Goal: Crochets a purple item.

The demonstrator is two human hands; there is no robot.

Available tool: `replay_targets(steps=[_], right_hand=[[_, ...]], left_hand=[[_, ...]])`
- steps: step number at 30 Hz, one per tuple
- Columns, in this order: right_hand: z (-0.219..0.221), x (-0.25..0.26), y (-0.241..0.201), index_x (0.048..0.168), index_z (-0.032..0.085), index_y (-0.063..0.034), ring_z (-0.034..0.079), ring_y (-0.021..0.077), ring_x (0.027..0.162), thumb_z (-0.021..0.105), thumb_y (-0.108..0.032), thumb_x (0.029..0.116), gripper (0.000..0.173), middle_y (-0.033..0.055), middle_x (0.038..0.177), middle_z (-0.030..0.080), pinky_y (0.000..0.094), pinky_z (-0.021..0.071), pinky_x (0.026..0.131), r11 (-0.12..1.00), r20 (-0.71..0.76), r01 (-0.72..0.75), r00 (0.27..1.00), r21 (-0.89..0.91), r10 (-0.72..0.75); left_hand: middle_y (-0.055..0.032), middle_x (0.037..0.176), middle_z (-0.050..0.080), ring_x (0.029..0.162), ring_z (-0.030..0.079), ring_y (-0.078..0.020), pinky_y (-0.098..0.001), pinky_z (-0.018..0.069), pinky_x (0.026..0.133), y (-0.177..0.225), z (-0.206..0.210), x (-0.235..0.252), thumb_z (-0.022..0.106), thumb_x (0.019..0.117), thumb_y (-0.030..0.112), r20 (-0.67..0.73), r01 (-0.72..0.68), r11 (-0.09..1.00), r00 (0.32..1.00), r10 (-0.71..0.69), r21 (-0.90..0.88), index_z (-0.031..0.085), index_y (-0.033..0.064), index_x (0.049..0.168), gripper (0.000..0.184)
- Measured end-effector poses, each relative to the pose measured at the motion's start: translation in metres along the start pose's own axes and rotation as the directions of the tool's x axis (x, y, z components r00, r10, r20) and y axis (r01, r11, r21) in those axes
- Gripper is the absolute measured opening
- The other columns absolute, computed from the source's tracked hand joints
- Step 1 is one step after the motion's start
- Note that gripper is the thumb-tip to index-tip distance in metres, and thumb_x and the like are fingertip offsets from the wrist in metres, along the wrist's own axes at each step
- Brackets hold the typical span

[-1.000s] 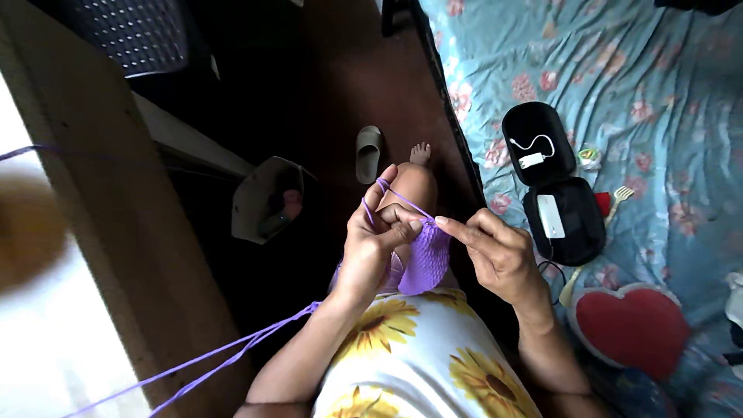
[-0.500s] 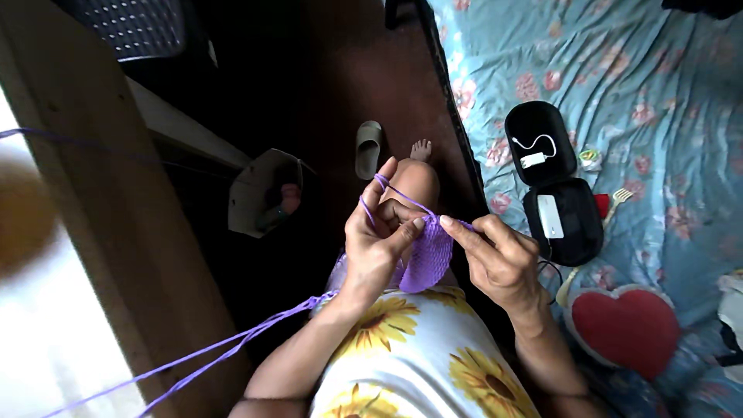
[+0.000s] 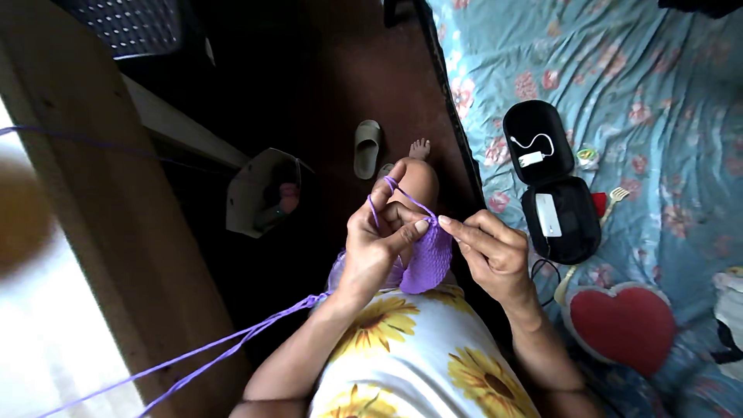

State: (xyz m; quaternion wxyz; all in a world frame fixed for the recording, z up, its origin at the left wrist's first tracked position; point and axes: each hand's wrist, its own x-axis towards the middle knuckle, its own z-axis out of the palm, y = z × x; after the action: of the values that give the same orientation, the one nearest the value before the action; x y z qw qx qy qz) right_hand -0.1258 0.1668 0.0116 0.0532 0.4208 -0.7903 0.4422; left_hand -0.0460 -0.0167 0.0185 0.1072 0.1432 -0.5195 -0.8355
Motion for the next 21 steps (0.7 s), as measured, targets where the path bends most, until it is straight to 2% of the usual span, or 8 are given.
replay_targets(steps=[3,7,9,11,12,14,17,21], right_hand=[[0.003,-0.001,-0.012,0.112,0.079,-0.0046,0.056,0.0014,0.072,0.064,-0.001,0.0956,0.022,0.0041,0.081,0.061,0.0122,0.0481,0.065,0.979,-0.005,-0.146,0.989,0.144,0.148],[0.005,0.006,-0.04,0.123,0.074,-0.0013,0.064,0.0001,0.08,0.061,0.001,0.0943,0.031,0.0045,0.096,0.07,0.0133,0.0553,0.072,0.868,0.073,-0.382,0.922,0.318,0.379],[0.005,0.013,-0.043,0.128,0.069,-0.003,0.06,-0.0025,0.072,0.058,0.003,0.0949,0.036,0.0034,0.105,0.073,0.0123,0.051,0.064,0.644,0.216,-0.517,0.845,0.564,0.489],[0.01,0.016,-0.04,0.126,0.068,-0.0028,0.048,-0.0024,0.058,0.057,0.004,0.0941,0.035,0.0051,0.097,0.07,0.0132,0.0393,0.051,0.371,0.317,-0.55,0.787,0.748,0.529],[0.014,0.015,-0.039,0.125,0.068,-0.0033,0.048,-0.0025,0.058,0.057,0.004,0.0942,0.034,0.0045,0.095,0.069,0.0133,0.0398,0.051,0.364,0.296,-0.52,0.802,0.773,0.518],[0.02,0.009,-0.035,0.126,0.067,-0.0046,0.058,-0.0025,0.071,0.058,0.003,0.0946,0.033,0.001,0.1,0.072,0.0138,0.0491,0.062,0.6,0.127,-0.392,0.891,0.697,0.435],[0.021,0.002,-0.022,0.12,0.066,-0.0042,0.067,0.0006,0.086,0.062,-0.004,0.099,0.021,0.0034,0.1,0.07,0.0159,0.0576,0.078,0.948,-0.12,-0.122,0.979,0.294,0.163],[0.014,0.001,-0.011,0.1,0.07,-0.0027,0.066,0.009,0.08,0.06,-0.008,0.101,0.011,0.0092,0.087,0.069,0.0177,0.0545,0.072,0.99,-0.162,0.084,0.981,-0.116,-0.103]], left_hand=[[0.0013,0.091,0.072,0.076,0.068,-0.0066,-0.0225,0.0594,0.074,-0.01,0.005,-0.005,0.066,0.089,-0.008,0.019,-0.256,0.953,0.966,0.256,0.162,0.027,0.012,0.16,0.084],[0.0001,0.103,0.068,0.093,0.068,-0.01,-0.0277,0.0577,0.085,-0.044,0.007,-0.002,0.062,0.0991,0.005,0.122,-0.679,0.55,0.676,0.727,0.485,0.044,0.0211,0.146,0.053],[-0.0016,0.106,0.065,0.098,0.067,-0.0124,-0.029,0.0574,0.086,-0.054,0.006,0.001,0.061,0.1001,0.007,0.149,-0.737,0.452,0.589,0.794,0.502,0.048,0.0237,0.142,0.047],[0.0022,0.108,0.067,0.097,0.068,-0.0096,-0.0273,0.0579,0.086,-0.051,0.009,0.002,0.062,0.0992,0.005,0.074,-0.716,0.564,0.643,0.762,0.411,0.046,0.0268,0.145,0.053],[0.0054,0.105,0.071,0.094,0.069,-0.0077,-0.0268,0.0588,0.086,-0.045,0.013,0.001,0.064,0.0968,0.003,-0.002,-0.669,0.677,0.711,0.703,0.307,0.045,0.0292,0.148,0.06],[0.0086,0.102,0.074,0.089,0.07,-0.0059,-0.0261,0.0595,0.085,-0.03,0.017,-0.002,0.067,0.0922,-0.003,-0.084,-0.509,0.857,0.853,0.515,0.082,0.036,0.0336,0.155,0.079],[0.0071,0.098,0.073,0.082,0.07,-0.005,-0.0246,0.06,0.081,-0.013,0.01,-0.005,0.066,0.0878,-0.008,-0.057,-0.289,0.956,0.956,0.287,-0.042,0.022,0.0247,0.161,0.091],[0.0035,0.087,0.068,0.071,0.065,-0.0045,-0.0206,0.0577,0.071,0.001,-0.001,-0.002,0.063,0.085,-0.01,0.02,-0.154,0.988,0.988,0.154,0.019,0.016,0.0149,0.162,0.094]])
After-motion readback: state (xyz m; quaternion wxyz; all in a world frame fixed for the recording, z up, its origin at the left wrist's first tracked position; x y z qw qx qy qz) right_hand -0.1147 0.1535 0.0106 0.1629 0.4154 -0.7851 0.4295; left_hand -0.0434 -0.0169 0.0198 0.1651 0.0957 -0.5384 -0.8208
